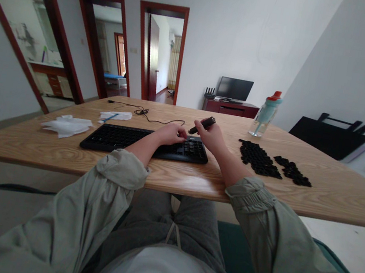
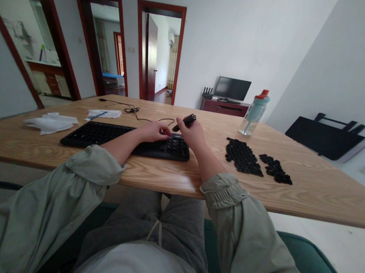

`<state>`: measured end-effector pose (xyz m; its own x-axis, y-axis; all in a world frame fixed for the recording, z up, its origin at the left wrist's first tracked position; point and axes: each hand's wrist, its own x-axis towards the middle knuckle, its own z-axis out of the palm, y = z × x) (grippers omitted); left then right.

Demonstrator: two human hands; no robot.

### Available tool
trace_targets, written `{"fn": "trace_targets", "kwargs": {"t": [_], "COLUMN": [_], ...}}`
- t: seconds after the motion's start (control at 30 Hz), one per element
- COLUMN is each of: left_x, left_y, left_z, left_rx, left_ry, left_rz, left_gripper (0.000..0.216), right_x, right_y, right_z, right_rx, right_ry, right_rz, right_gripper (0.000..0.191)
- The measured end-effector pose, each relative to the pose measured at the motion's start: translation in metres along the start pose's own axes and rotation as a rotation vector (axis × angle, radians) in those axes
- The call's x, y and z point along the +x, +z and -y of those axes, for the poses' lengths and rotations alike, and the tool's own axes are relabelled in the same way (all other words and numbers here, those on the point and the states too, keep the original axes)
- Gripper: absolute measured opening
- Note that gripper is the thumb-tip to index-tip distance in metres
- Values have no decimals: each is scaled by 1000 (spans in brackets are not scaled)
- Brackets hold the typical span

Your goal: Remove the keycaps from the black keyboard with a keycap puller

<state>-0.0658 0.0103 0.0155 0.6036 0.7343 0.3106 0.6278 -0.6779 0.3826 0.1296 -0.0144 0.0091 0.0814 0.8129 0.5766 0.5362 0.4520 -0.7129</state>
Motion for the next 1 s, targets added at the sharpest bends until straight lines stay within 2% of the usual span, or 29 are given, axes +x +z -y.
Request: {"fn": "trace_targets", "kwargs": {"t": [0.13, 0.33, 0.4, 0.6, 0.77, 0.9, 1.0], "left_x": [-1, -2, -1, 1, 2, 3, 3], "left_y": [0, -2, -2, -2, -1, 1, 1], "left_z": [-2, -5, -5, -2, -1, 1, 2], "left_rx": [29, 37, 23, -29, -91, -95, -103], "left_ry": [-8, -67, -81, -89, -84, -82, -75], "left_rz": [-18, -175, -217, -311, -308, -300, -329], "left_gripper": [16, 15, 13, 12, 13, 13, 15], "right_x": [-1, -5, -6, -7, -5, -5, -6], "right_y": [2, 0, -3, -12, -16, -18, -18], "right_z": [1, 4, 6, 11, 10, 13, 14], "right_rx": [77, 247, 278, 108, 2, 11, -39], "right_ry": [-70, -203, -217, -132, -106, -111, -31], "right_rz": [6, 159, 173, 77, -23, -15, -1], "right_gripper": [36, 37, 37, 29, 15, 19, 30]}}
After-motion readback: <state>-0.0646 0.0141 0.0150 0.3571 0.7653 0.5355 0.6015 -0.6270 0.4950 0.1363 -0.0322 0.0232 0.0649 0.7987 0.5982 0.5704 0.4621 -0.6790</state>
